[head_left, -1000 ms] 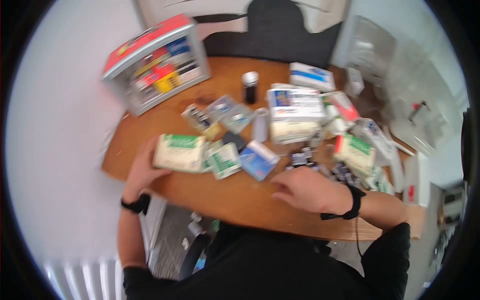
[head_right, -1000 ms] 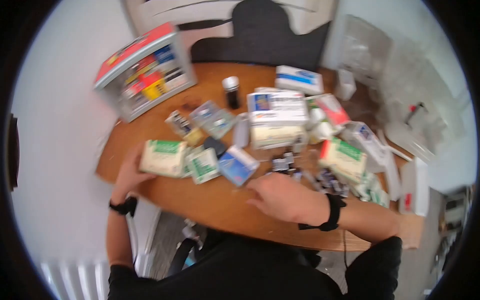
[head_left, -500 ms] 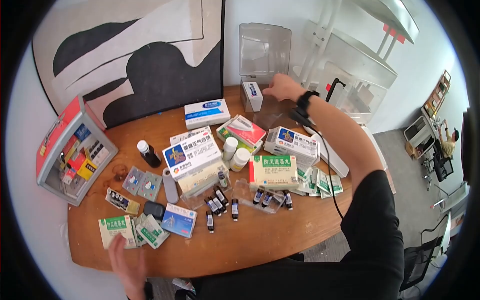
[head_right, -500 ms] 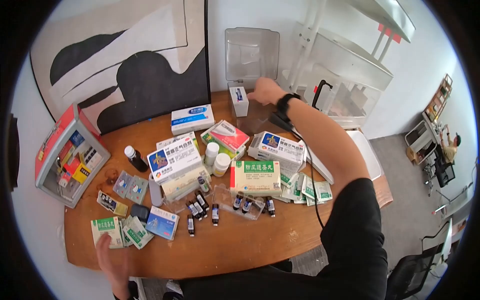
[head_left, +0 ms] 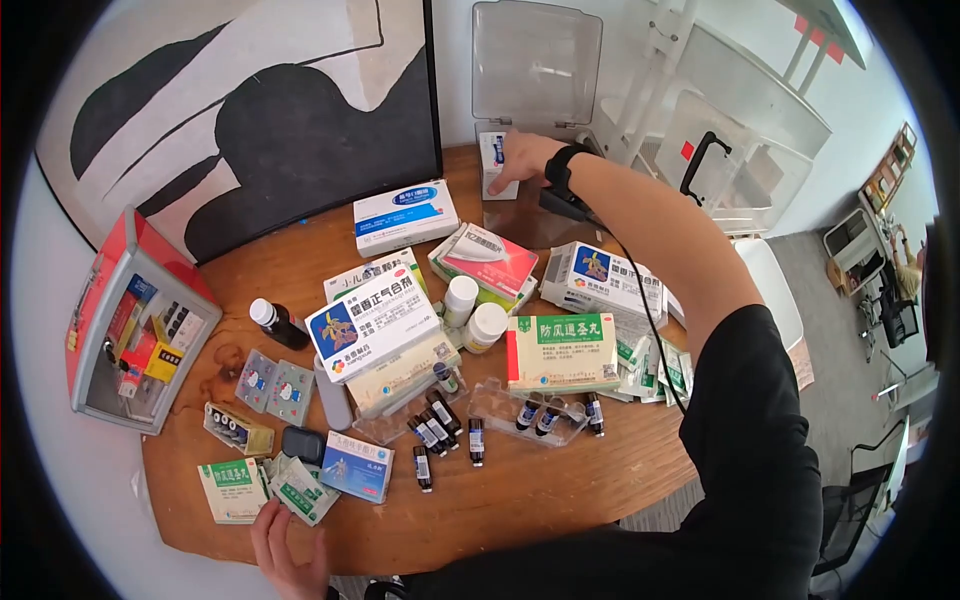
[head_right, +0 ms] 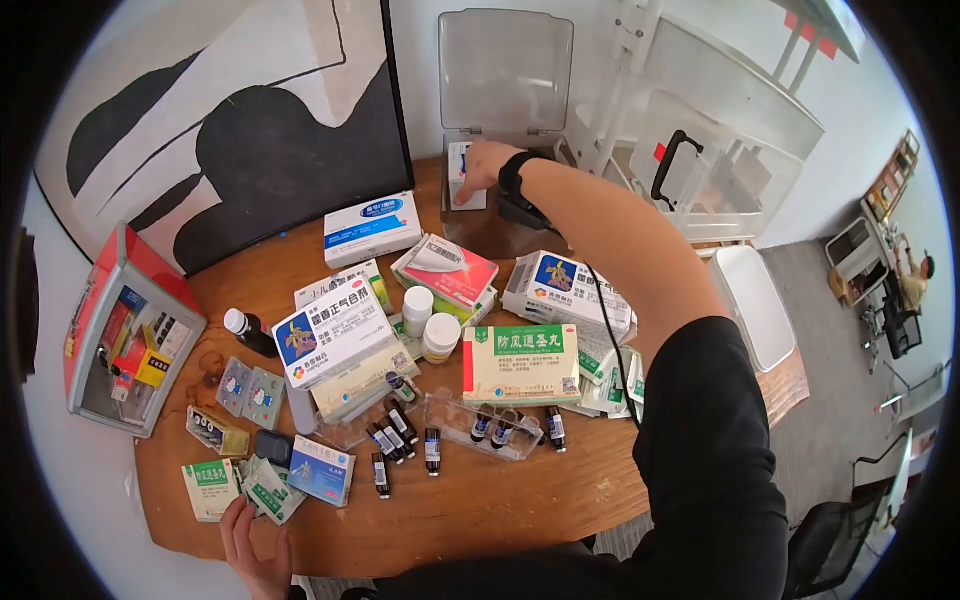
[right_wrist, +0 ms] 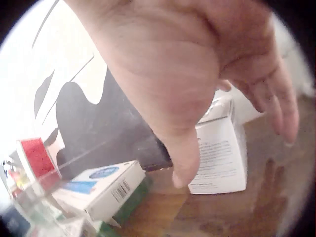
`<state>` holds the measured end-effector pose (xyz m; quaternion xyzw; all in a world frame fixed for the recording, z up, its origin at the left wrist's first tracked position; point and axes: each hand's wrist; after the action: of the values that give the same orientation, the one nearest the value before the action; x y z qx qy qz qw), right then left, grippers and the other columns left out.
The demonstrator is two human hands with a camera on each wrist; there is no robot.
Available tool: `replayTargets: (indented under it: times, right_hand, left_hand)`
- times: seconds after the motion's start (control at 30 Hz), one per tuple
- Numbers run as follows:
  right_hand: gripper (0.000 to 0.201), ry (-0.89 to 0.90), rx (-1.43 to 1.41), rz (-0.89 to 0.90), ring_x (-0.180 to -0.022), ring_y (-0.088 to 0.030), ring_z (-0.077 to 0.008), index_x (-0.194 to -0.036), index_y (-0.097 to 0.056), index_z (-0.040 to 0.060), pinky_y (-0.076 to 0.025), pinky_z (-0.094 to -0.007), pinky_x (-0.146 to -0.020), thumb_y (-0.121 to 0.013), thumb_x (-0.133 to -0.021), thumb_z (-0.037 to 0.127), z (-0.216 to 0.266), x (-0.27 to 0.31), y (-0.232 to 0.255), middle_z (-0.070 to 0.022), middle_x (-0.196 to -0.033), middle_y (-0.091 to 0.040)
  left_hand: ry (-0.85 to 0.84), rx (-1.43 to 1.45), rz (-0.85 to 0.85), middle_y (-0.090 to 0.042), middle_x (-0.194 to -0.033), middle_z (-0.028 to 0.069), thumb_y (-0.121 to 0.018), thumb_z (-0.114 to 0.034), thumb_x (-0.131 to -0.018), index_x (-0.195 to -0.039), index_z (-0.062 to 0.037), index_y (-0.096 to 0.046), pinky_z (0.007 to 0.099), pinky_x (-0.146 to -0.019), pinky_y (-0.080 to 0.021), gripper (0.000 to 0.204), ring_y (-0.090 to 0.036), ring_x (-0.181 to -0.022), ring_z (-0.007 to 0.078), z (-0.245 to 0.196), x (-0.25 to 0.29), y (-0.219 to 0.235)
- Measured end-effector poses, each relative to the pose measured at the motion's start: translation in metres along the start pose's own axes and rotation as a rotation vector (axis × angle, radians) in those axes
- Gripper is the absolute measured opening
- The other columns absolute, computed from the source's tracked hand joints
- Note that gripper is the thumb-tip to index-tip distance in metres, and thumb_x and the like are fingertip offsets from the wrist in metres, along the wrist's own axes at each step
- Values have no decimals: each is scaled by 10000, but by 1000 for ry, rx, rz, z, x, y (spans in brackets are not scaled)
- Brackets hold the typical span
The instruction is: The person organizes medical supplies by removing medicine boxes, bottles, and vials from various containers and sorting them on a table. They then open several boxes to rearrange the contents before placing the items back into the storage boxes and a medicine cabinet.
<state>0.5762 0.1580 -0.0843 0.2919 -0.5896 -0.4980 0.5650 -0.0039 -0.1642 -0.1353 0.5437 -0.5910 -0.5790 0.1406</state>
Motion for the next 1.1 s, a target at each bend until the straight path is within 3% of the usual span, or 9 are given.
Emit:
replayTargets:
  times: [0.07, 0.17, 0.53, 0.6, 0.77, 0.83, 0.9, 0.97, 1.1]
  right_hand:
    - [1184, 185, 99, -237, -1292, -673, -404, -1568, -475, -13, -559, -499, -1053, -966, -662, 570, -11, -16, -14, -242, -1398, -699]
    - [1332, 153, 172, -139, -1312, -656, -434, -1615, -293, -3, -555, -509, -1065, -992, -637, 570, -9, -27, -14, -260, -1393, -687]
    - [1292, 56, -175, -119, -1272, -677, -447, -1539, -296, -112, -564, -495, -1064, -1002, -639, 489, 5, -21, -8, -353, -1350, -661]
    - [1011, 48, -161, -222, -1068, -737, -390, -1464, -332, -24, -666, -451, -584, -950, -719, 266, 6, -32, -14, -287, -1337, -641]
    - [1016, -53, -132, -191, -1170, -708, -416, -1618, -313, 59, -699, -492, -652, -837, -748, 100, -5, -16, -10, -246, -1434, -618]
    - [942, 1, -288, -234, -1195, -728, -407, -1486, -475, -73, -670, -488, -815, -891, -685, 200, -24, -6, -11, -304, -1358, -686]
    - [745, 39, -405, -304, -1071, -766, -344, -1435, -601, -10, -681, -454, -707, -838, -742, 129, -36, 9, -7, -241, -1271, -732]
    - [701, 120, -427, -398, -962, -774, -330, -1446, -616, -3, -655, -444, -680, -806, -784, 129, -53, 31, 2, -225, -1178, -761]
    - [758, 255, -439, -676, -797, -720, -221, -1585, -525, 57, -597, -379, -714, -792, -892, 209, -25, 128, 18, -165, -1087, -779]
  left_hand:
    - [-6, 5, -6, -672, -1356, 242, -899, -5, -850, -1355, 33, -669, 496, -1065, -564, 556, -668, -1252, 425, 1, -1, -2]
    - [3, 19, 15, -675, -1355, 241, -896, 10, -848, -1344, 29, -676, 492, -1059, -569, 544, -671, -1250, 425, 3, -4, -4]
    - [-33, 41, -28, -674, -1350, 233, -897, 14, -849, -1301, 15, -690, 485, -1057, -569, 497, -674, -1241, 421, 2, 2, -1]
    - [-35, 41, -27, -671, -1350, 230, -895, 19, -849, -1299, 13, -691, 483, -1062, -565, 494, -672, -1241, 420, 1, 3, 1]
    - [46, 88, -25, -644, -1378, 218, -896, 60, -827, -1308, 7, -684, 490, -1082, -554, 529, -652, -1271, 432, 2, 11, 1]
    - [2, 59, -76, -675, -1260, 213, -884, -11, -871, -1273, 18, -697, 469, -1019, -568, 444, -681, -1180, 391, -2, 4, 3]
    - [-39, 28, -121, -707, -1141, 209, -873, -82, -915, -1237, 28, -709, 447, -956, -583, 377, -711, -1089, 351, 2, 7, 5]
    - [81, 141, -3, -610, -1441, 228, -857, 42, -754, -1324, 14, -652, 483, -1114, -515, 606, -621, -1313, 417, 16, 28, 0]
    - [27, 144, -63, -652, -1379, 212, -923, -29, -753, -1204, 1, -707, 444, -969, -581, 501, -686, -1137, 374, 5, 16, 3]
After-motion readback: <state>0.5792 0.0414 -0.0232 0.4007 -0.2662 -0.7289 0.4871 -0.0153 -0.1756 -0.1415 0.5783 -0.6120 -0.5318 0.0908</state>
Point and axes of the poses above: each hand's wrist, its own x-axis away from the middle knuckle, its own y-axis out of the back of the hand, z = x × y
